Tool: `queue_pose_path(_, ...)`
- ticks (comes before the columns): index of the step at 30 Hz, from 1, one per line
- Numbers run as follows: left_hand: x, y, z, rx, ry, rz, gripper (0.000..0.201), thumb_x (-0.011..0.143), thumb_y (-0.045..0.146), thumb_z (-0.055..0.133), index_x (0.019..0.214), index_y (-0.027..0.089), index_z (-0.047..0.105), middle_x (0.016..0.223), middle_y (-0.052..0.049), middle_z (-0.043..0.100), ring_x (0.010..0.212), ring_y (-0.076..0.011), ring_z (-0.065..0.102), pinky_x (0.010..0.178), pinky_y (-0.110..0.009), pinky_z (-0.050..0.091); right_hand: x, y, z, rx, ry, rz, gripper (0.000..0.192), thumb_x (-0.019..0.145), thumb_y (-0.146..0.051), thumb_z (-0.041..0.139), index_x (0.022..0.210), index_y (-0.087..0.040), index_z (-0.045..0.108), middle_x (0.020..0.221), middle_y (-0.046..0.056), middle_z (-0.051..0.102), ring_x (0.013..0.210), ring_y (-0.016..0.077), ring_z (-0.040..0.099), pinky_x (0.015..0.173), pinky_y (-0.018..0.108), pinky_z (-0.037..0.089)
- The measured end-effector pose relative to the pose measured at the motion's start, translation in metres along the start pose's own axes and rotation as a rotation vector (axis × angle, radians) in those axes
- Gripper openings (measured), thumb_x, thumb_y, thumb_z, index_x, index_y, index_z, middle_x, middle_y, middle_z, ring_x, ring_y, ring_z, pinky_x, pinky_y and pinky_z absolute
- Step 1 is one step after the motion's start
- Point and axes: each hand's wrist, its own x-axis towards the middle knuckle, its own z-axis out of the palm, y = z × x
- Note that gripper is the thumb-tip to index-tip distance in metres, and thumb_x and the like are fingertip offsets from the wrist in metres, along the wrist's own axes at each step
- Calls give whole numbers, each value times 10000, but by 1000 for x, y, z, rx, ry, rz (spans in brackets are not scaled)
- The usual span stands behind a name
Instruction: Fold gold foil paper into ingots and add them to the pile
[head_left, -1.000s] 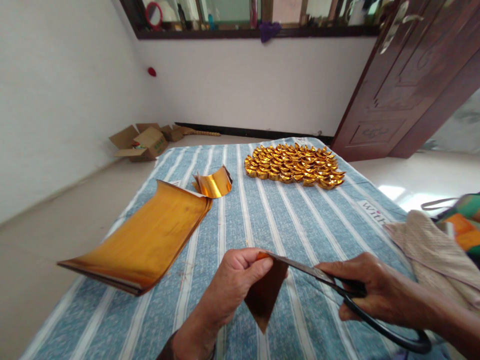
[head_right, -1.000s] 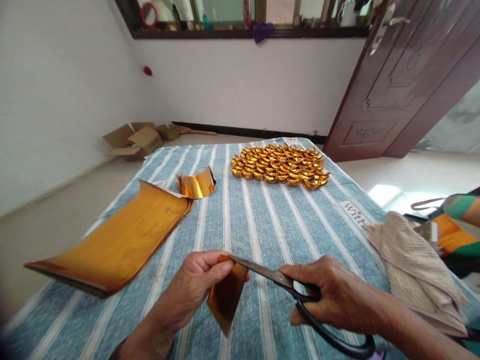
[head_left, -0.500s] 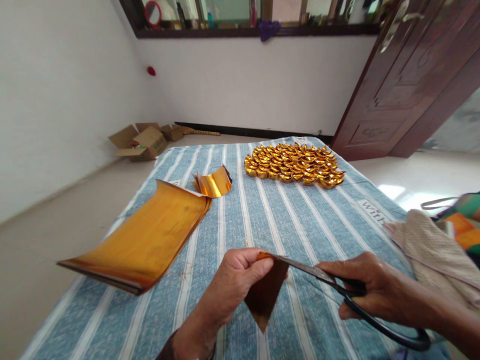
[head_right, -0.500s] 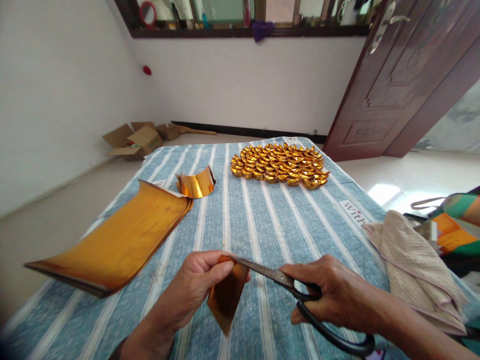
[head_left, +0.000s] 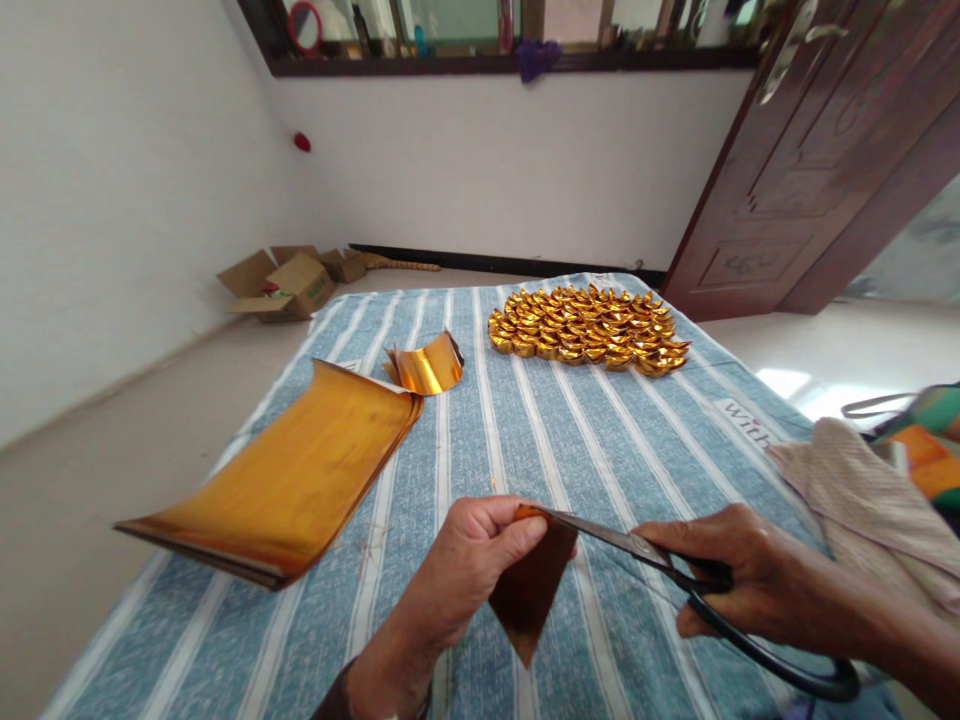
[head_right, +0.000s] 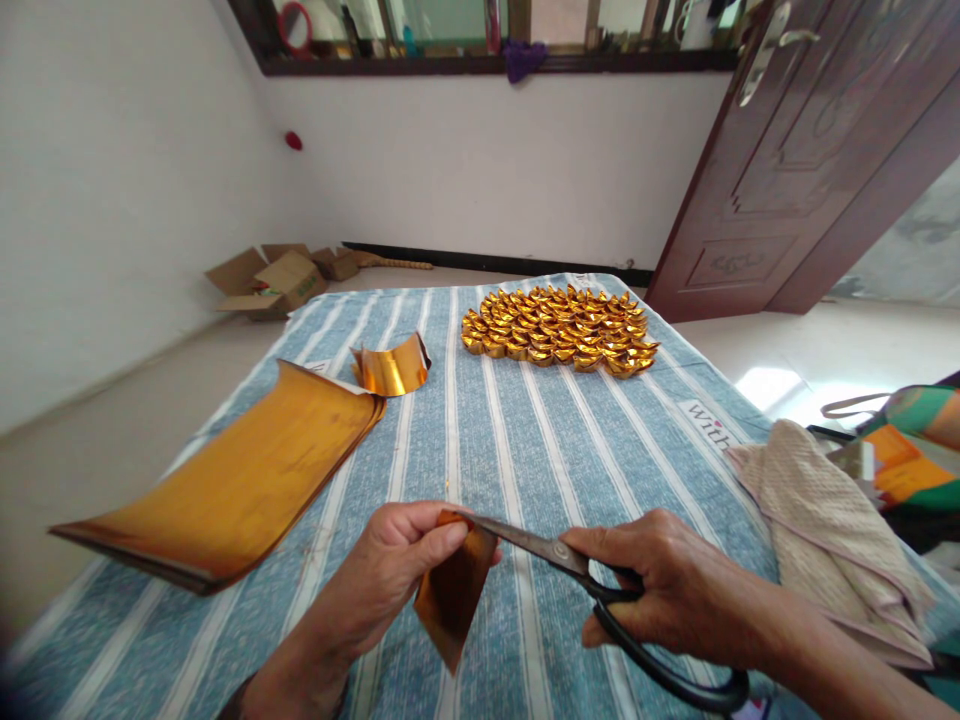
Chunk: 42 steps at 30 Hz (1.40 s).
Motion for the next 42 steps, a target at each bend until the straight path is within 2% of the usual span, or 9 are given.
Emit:
queue_pose_path(8,-1,3,2,2,-18,7,321,827,418,652,862,113,744,855,-101,748,764,-199,679,723,-290,506,1,-1,0,14,-1,5,399,816,-545,659,1007,-195,673,607,-63,491,532,72,358,494,188,287)
queue_pose_path(13,0,-1,1,-33,-33,4,299,840,387,650,899,110,744,883,-112,751,784,-202,687,737,-290,512,0,-11,-3,39,-4,52,294,841,-451,646,975,-192,684,659,-43,542,589,91,418,537,188,341)
queue_pose_path(20,-1,-2,0,-26,-35,2,282,831,376,674,865,106,749,836,-102,751,727,-175,677,686,-249,493,-1,-13,-6,33,-28,58,273,833,-367,652,1031,-181,673,711,-33,563,617,96,435,563,198,353)
queue_pose_path(23,-1,-2,0,-43,-57,12,297,844,385,659,900,106,748,880,-115,754,773,-196,686,721,-272,501,-1,-12,-6,29,-29,52,273,832,-350,651,1047,-182,673,707,-35,563,612,95,435,563,199,354)
queue_pose_path(26,-1,-3,-1,-40,-51,16,292,849,377,654,920,108,743,911,-119,753,802,-206,689,740,-284,504,-1,-11,-7,17,-6,42,292,823,-344,663,1072,-191,673,717,-31,584,611,97,453,564,200,363)
queue_pose_path(31,-1,-1,0,-14,27,19,270,813,369,688,877,113,742,845,-90,751,736,-174,674,682,-249,490,-4,-5,-8,-10,36,36,347,795,-357,701,1113,-222,671,726,-32,621,597,101,481,538,196,371)
queue_pose_path(36,-1,-2,0,-22,-28,29,283,835,375,668,934,121,747,874,-85,751,758,-167,668,706,-245,484,-6,-2,-8,-39,59,36,364,792,-369,708,1128,-236,670,722,-33,622,578,97,477,513,196,360)
queue_pose_path(42,-1,-4,0,-21,-58,33,278,853,374,660,964,133,744,915,-81,747,798,-169,663,739,-245,479,-2,-5,-8,-16,-2,33,311,826,-387,677,1083,-212,670,695,-39,581,564,87,422,506,199,324)
